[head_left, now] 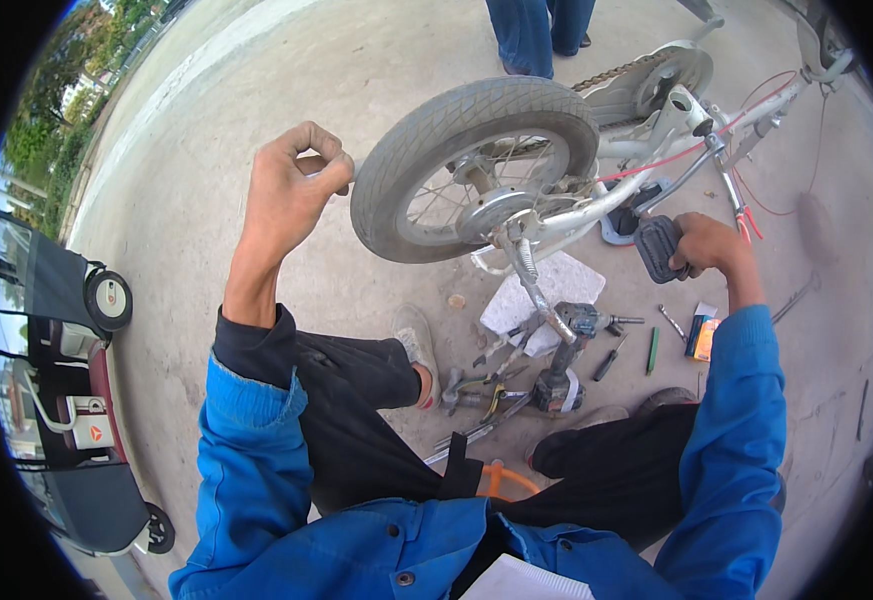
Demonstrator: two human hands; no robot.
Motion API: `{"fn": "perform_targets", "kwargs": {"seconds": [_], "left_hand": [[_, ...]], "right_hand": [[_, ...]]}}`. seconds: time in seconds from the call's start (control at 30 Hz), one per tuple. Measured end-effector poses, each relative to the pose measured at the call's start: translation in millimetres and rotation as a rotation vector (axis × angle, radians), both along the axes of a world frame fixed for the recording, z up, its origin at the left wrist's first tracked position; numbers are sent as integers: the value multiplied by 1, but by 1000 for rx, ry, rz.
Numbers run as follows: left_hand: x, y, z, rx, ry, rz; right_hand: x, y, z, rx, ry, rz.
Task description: The person applies lubricant to the bicycle chain using a syringe while rotating the rear wheel. They then use a cordless drill to spin the wheel and continue applying lubricant to the chain and pedal area.
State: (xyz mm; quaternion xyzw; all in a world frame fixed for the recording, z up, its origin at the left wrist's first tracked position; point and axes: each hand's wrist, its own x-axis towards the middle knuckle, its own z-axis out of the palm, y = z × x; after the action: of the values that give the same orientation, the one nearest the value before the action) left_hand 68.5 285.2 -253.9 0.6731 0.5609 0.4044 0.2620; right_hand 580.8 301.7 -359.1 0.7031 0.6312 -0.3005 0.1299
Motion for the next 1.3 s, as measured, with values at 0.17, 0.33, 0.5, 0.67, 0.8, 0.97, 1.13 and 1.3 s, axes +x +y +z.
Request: {"fn": "perform_targets", "kwargs": {"seconds": [0.17,0.33,0.5,0.67,0.8,0.97,1.13,1.3], "left_hand": [[-2,1,1,-42,-1,-7],[-3,2,0,-20,-6,-8],[-5,2,-1,-20,-1,-9],[-5,2,-1,-10,-4,-8],[-7,1,-1,-14,2,3],[-7,0,0,-11,-12,7],[-6,-2,0,-10,16,25],[-5,-1,1,1,10,19]], "right_hand": [[-19,-9,37,-74,208,-95],[-27,-29,80,12,364,-133],[-12,-43,123,156,513,-155],[11,-55,143,452,593,-190],[30,-59,151,622,543,-234],[54,-55,153,900,423,-202],[78,-45,153,1171,97,-204],[92,-25,137,1349,-77,-290]]}}
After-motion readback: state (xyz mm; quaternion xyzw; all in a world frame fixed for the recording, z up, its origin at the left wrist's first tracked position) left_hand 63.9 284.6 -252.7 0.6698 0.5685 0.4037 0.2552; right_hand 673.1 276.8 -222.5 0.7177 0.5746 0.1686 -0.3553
